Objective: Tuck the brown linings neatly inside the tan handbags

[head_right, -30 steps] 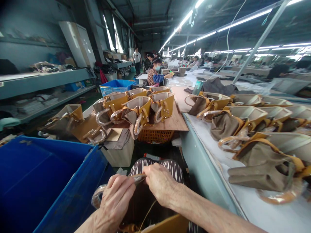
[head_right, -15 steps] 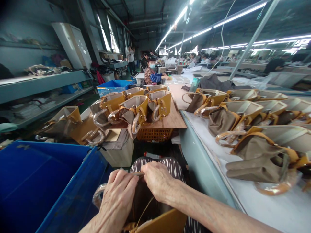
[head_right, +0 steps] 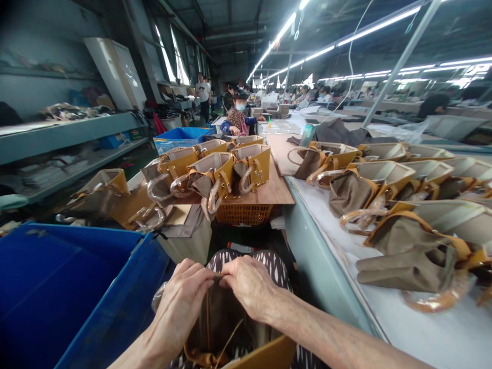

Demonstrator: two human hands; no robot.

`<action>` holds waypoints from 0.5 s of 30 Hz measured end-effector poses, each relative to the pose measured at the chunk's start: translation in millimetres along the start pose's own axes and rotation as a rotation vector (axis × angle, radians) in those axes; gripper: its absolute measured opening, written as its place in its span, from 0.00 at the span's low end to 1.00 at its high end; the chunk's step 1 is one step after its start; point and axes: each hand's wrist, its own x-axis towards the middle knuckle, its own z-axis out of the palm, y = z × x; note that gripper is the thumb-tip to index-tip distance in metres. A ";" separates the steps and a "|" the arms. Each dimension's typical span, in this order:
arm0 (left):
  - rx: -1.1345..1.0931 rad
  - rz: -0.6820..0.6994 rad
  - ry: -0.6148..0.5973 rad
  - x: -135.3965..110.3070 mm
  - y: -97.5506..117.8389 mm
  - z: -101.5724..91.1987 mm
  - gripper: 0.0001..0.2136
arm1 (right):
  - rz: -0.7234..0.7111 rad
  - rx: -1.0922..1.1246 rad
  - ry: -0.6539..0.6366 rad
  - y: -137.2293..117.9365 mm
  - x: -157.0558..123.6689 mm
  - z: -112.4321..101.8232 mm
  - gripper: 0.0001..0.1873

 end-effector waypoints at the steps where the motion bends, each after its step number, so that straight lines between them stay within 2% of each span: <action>1: 0.000 -0.012 0.002 -0.1 -0.1 0.3 0.11 | -0.006 0.015 0.001 1.3 0.0 0.8 0.10; 4: 0.003 -0.053 0.008 1.0 -2.4 2.5 0.10 | -0.003 0.038 -0.006 2.3 -0.9 2.0 0.11; 9: -0.217 -0.052 0.015 7.4 -10.7 -0.7 0.08 | 0.000 0.052 -0.005 1.7 -2.7 2.9 0.12; 11: -0.237 -0.067 -0.032 11.2 -15.9 -4.6 0.08 | -0.014 0.053 0.007 2.7 -2.5 4.0 0.11; 15: -0.277 -0.136 -0.206 18.1 -30.6 -10.3 0.06 | 0.014 0.029 0.011 2.2 -1.4 3.6 0.11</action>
